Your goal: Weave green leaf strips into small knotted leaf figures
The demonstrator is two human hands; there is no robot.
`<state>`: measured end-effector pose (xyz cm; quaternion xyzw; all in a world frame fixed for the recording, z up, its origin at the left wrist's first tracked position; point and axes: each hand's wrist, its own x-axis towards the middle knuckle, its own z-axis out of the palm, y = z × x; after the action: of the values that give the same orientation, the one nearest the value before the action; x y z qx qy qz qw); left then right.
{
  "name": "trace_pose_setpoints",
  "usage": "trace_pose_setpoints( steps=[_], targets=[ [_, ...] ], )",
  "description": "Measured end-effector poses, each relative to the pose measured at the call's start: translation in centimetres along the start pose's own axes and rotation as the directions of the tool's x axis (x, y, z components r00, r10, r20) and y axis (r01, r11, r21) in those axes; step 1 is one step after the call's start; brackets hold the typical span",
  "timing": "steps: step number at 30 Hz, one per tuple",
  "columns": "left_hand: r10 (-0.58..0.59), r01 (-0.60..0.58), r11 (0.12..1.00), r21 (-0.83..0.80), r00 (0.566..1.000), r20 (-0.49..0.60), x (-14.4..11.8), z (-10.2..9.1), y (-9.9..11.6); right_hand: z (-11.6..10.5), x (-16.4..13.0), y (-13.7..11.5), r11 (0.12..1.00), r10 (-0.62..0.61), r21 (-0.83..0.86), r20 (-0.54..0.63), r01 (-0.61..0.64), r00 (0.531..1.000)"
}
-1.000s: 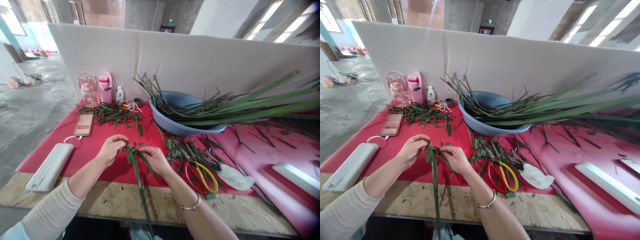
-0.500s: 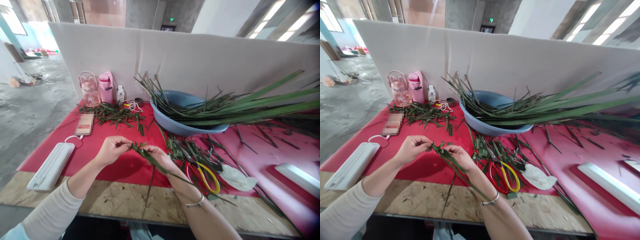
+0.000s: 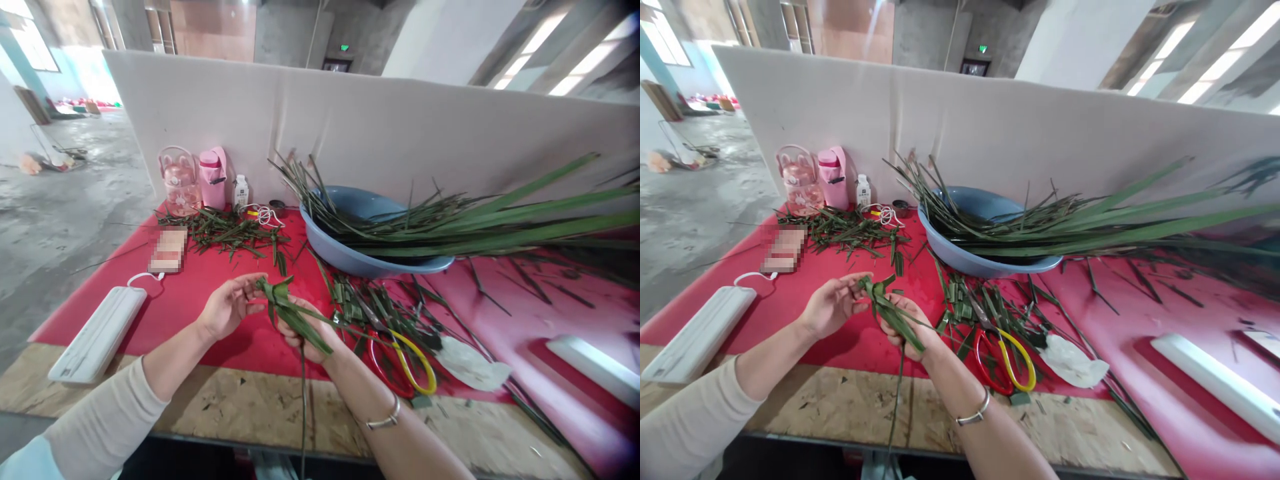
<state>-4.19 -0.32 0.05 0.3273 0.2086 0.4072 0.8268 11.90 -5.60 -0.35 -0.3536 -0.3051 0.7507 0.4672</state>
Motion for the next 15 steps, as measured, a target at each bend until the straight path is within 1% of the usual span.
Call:
trace_pose_setpoints(
  steps=[2,4,7,10,12,15],
  targets=[
    [-0.009,0.009,1.000,0.003,0.999,0.051,0.1,0.2,-0.9,0.0,0.1,0.2,0.995,0.041,0.095,-0.006,-0.040,0.999],
    [-0.017,0.016,0.999,0.037,0.999,0.037,0.1,0.5,-1.8,-0.1,0.3,0.5,0.988,0.086,0.129,0.004,-0.085,0.996],
    [-0.001,0.003,0.998,0.070,1.000,-0.024,0.0,0.8,-2.6,-0.4,0.5,1.1,0.985,0.117,0.130,-0.009,-0.115,0.993],
    [0.026,-0.024,0.993,0.115,1.000,-0.014,-0.1,0.9,-2.7,-0.3,0.3,1.6,0.984,0.161,0.086,-0.045,-0.157,0.986],
    [0.044,-0.046,0.988,0.144,0.999,0.018,-0.2,0.8,-2.6,0.0,0.1,1.7,0.986,0.156,0.066,-0.082,-0.150,0.984],
    [0.062,-0.069,0.980,0.187,0.997,0.044,-0.3,0.6,-2.4,0.4,0.0,1.6,0.994,0.104,0.042,-0.126,-0.099,0.987]
  ],
)
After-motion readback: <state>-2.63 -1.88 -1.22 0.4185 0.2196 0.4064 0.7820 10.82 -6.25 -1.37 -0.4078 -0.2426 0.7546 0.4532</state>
